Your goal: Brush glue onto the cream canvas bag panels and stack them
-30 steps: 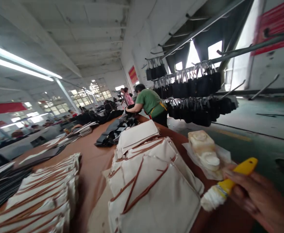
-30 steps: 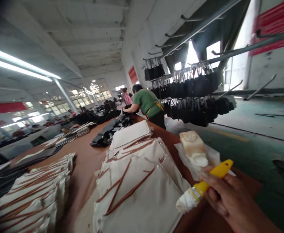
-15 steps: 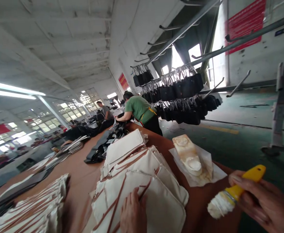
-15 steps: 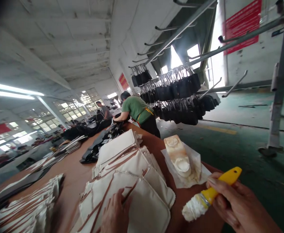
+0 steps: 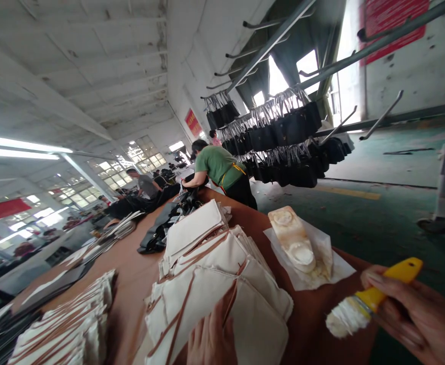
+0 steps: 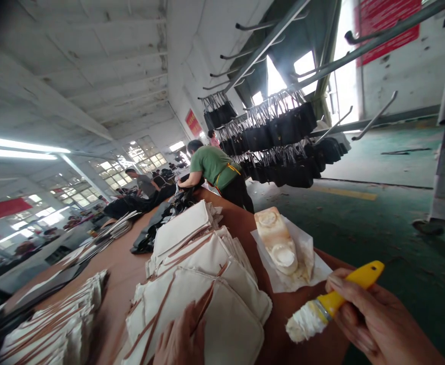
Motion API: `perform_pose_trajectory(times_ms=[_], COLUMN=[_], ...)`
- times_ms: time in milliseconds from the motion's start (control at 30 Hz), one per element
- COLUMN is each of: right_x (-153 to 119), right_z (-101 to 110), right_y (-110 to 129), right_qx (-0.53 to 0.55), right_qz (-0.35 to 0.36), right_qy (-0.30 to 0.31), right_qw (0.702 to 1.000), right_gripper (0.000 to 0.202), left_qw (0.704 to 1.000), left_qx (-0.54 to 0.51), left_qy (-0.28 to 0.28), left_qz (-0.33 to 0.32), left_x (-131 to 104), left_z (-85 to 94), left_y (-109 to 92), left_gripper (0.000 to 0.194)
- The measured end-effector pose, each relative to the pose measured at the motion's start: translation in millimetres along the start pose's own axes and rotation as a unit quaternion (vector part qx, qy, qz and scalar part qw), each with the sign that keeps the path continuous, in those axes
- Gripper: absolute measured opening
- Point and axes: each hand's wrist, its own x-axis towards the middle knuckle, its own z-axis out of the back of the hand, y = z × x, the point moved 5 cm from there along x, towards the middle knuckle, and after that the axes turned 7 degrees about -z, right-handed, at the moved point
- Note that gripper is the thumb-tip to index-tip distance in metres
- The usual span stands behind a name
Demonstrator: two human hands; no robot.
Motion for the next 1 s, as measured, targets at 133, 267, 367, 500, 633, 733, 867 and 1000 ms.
perform_pose_trajectory(times_ms=[133,267,367,500,633,733,867,1000], right_x=[-4.3,-10.0,-9.4,-5.1,1.5,6.3,4.2,-3.6], right_z=[1.8,-5.7,-21.7,-55.4,-91.9,-113.6,-135.9,-154.4], right_y=[1.0,3.8,3.6,3.7,-1.7,-8.8,-15.1,-17.0], right_qx=[0.017,0.05,0.048,-0.012,-0.097,-0.141,-0.189,-0.238], right_qz=[-0.009,-0.012,-0.006,0.045,0.094,0.127,0.186,0.227], right_qy=[0.014,0.019,0.05,0.116,0.152,0.168,0.2,0.213], right_qw=[1.0,0.998,0.998,0.992,0.979,0.967,0.943,0.92], right_gripper=[0.036,0.037,0.044,0.036,0.039,0.039,0.032,0.024], left_qw=[0.993,0.971,0.946,0.913,0.886,0.848,0.836,0.84], left_qx=[-0.037,-0.118,-0.197,-0.282,-0.355,-0.435,-0.463,-0.466], left_qy=[0.107,0.179,0.192,0.211,0.212,0.173,0.11,0.056], left_qz=[0.031,0.104,0.173,0.207,0.211,0.25,0.272,0.271], left_x=[29.5,46.6,51.3,47.6,38.8,32.9,27.4,21.3], left_z=[-23.8,-36.1,-38.8,-40.3,-36.3,-30.3,-19.7,-9.9], left_y=[-0.4,-5.2,-4.7,-3.7,-5.7,-6.9,-11.2,-20.8], left_gripper=[0.042,0.041,0.037,0.027,0.035,0.058,0.073,0.078])
